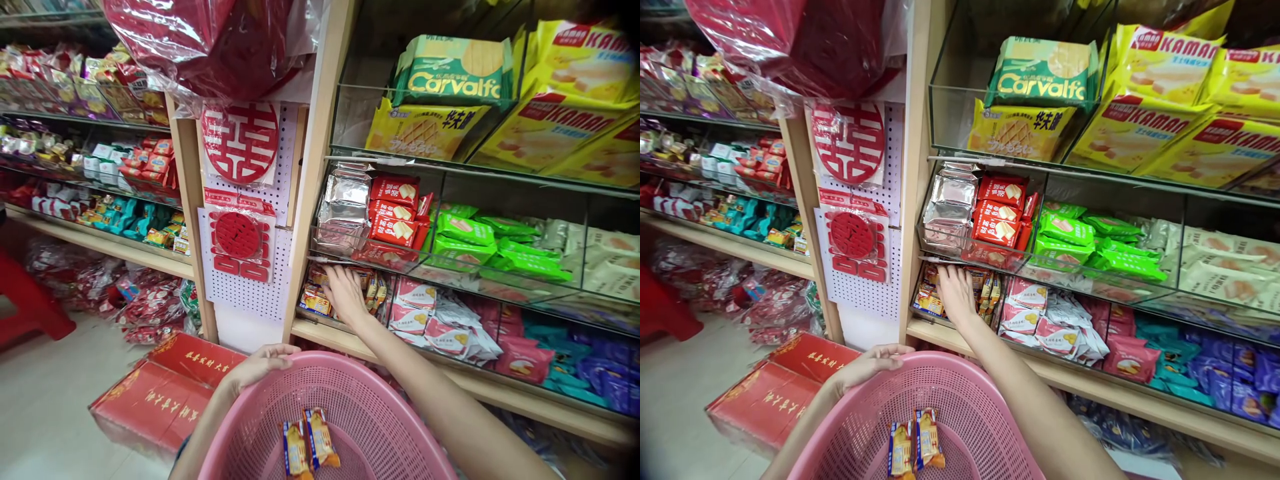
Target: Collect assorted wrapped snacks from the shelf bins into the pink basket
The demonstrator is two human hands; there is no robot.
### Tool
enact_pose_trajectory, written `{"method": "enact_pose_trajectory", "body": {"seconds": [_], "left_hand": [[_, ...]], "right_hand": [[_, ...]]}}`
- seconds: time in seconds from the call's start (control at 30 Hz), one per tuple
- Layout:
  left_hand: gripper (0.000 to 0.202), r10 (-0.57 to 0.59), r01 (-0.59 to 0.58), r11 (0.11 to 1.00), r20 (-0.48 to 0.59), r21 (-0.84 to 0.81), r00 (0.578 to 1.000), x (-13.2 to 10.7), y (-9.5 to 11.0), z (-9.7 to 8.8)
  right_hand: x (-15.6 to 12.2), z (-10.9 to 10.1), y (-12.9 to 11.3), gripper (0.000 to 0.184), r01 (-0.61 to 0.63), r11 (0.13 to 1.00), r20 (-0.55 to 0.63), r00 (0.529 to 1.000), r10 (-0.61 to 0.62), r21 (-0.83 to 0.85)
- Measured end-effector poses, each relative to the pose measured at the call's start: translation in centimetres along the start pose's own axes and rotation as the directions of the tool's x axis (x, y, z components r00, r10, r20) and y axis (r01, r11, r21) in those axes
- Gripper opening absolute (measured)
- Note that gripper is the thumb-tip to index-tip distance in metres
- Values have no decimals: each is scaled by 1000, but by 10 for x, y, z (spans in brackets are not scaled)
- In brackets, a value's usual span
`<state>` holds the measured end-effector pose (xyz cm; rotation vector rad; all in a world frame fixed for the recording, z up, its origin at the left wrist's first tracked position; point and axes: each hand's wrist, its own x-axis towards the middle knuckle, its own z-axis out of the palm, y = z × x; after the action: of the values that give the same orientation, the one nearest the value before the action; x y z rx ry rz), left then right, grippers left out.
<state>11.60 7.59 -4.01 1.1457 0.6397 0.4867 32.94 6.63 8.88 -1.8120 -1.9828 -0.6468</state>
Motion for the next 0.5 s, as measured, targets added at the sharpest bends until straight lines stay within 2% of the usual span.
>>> {"method": "enact_pose_trajectory", "body": {"seconds": [0.23, 0.5], "left_hand": [[44, -3, 3, 999, 4, -39, 1000, -2, 2, 2], [41, 18, -17, 999, 22, -43, 1000, -8, 6, 5]], "right_hand": [[3, -2, -3, 43, -11, 1000, 20, 1000, 11, 17], [4, -3, -4, 37, 36, 998, -7, 999, -35, 47]]}}
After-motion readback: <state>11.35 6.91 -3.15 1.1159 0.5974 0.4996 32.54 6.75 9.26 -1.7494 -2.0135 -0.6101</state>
